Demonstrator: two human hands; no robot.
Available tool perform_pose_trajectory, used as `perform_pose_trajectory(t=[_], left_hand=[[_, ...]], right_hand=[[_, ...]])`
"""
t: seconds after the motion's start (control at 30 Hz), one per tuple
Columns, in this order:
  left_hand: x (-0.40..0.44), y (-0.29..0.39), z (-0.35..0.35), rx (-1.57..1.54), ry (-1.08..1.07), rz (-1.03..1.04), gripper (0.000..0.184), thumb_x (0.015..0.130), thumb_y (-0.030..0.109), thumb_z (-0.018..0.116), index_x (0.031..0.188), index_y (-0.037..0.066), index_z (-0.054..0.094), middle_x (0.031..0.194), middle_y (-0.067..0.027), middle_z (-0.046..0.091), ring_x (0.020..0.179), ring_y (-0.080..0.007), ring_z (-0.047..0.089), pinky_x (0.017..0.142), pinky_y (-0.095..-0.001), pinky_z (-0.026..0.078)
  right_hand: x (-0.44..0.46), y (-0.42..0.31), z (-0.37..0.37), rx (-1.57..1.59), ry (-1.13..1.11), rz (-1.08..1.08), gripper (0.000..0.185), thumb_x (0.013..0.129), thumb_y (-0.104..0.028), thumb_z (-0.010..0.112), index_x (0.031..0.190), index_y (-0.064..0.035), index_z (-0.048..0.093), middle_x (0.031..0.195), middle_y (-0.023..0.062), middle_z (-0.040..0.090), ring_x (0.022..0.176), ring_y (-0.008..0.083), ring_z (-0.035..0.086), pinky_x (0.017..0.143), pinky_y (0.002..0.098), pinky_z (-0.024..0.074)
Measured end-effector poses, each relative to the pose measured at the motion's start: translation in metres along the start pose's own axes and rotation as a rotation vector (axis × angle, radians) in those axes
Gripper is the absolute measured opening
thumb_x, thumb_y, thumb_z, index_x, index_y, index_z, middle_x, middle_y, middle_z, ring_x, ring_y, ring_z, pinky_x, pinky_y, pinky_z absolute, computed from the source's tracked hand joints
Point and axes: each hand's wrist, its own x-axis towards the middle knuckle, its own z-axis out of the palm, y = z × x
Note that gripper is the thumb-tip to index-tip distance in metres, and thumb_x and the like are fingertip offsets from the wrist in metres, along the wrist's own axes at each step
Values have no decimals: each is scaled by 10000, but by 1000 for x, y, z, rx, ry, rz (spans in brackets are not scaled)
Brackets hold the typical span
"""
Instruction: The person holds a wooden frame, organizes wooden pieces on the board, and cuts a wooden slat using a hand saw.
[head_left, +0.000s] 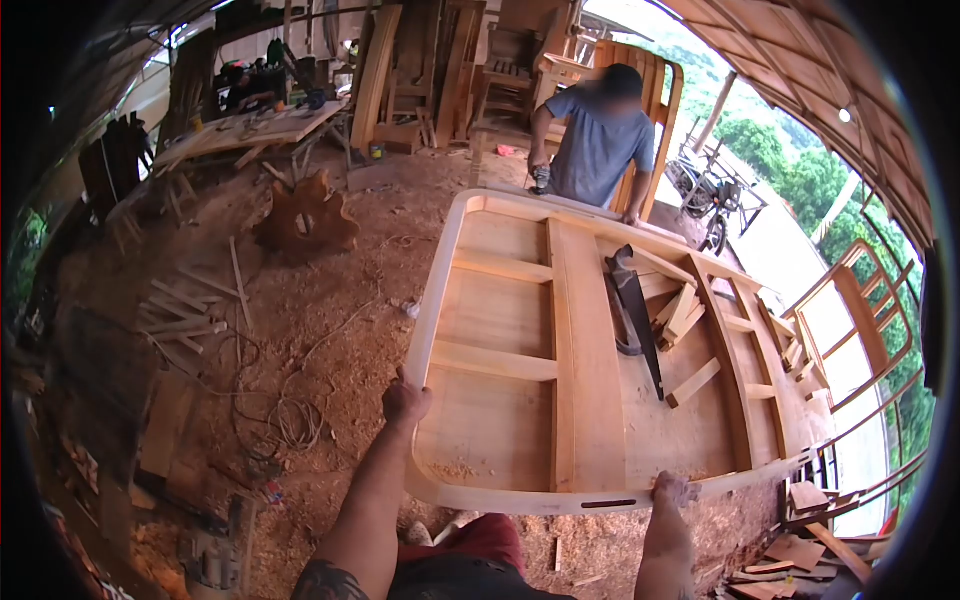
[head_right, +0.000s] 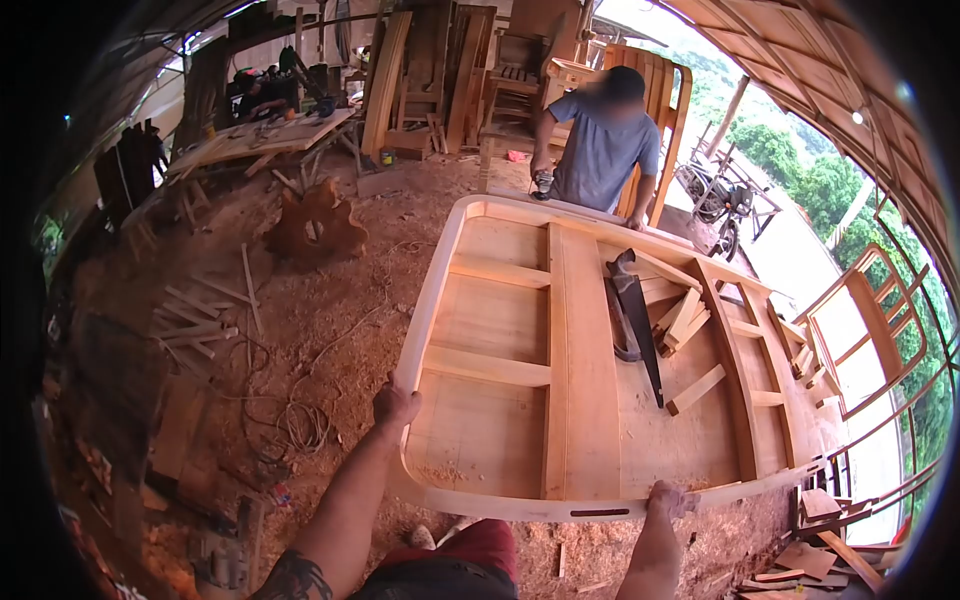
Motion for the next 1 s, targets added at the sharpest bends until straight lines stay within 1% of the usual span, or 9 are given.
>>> perform_pose_trajectory(t=[0.13,0.23,0.33,0.53,0.63,0.73,0.83,0.93,1.0], left_hand=[[1,-2,3,-11,12,7,610,851,306,676,1328,8,440,1104,-300,698,1006,-438,725,891,-506,593],[3,-2,4,-3,-14,1,611,852,305,676,1330,8,437,1108,-305,694,1008,-440,724,892,-507,592],[4,-4,6,-14,1,10,600,852,308,678,1314,10,439,1113,-305,693,1006,-439,725,889,-506,593],[1,-2,3,-4,-7,15,616,850,316,682,1320,5,434,1106,-301,692,999,-436,725,874,-508,597],[5,-4,7,6,1,11,625,850,322,680,1325,1,431,1099,-301,692,999,-434,725,865,-510,599],[6,-7,14,29,80,50,600,847,324,676,1294,-1,442,1087,-299,695,979,-434,728,856,-510,601],[8,-10,15,-5,25,51,590,845,317,670,1283,-11,452,1067,-301,698,966,-434,727,855,-513,599],[5,-2,7,16,5,12,588,842,303,662,1284,-26,457,1059,-307,700,980,-439,723,856,-519,596],[2,1,5,21,28,18,582,840,295,657,1279,-31,458,1062,-313,700,997,-445,719,870,-520,591]], right_hand=[[-1,0,-7,-8,-49,-26,594,862,-338,584,1379,-44,589,1563,203,326,1447,441,340,1102,540,445],[6,2,8,-4,21,0,615,858,-343,592,1398,-48,573,1591,211,303,1475,459,300,1106,558,439],[16,4,15,7,-6,10,619,857,-340,596,1407,-58,567,1611,212,281,1483,466,285,1108,567,435],[4,1,5,-5,-6,12,615,862,-345,588,1410,-68,567,1612,199,285,1472,456,304,1110,562,435],[4,0,2,-5,-17,10,597,865,-339,578,1388,-51,589,1610,183,302,1458,434,336,1108,531,448],[7,0,-6,-33,-87,-42,568,870,-333,563,1346,-33,640,1567,187,391,1441,395,376,1108,501,454],[18,4,10,-54,-90,-36,546,881,-331,550,1306,-13,680,1528,188,467,1427,368,398,1124,485,440],[1,0,5,2,79,16,535,895,-331,537,1297,-13,692,1523,173,498,1421,365,413,1129,491,433],[-5,-1,-17,-91,-56,-79,532,898,-322,538,1305,-14,685,1556,176,463,1427,378,406,1135,488,428]])
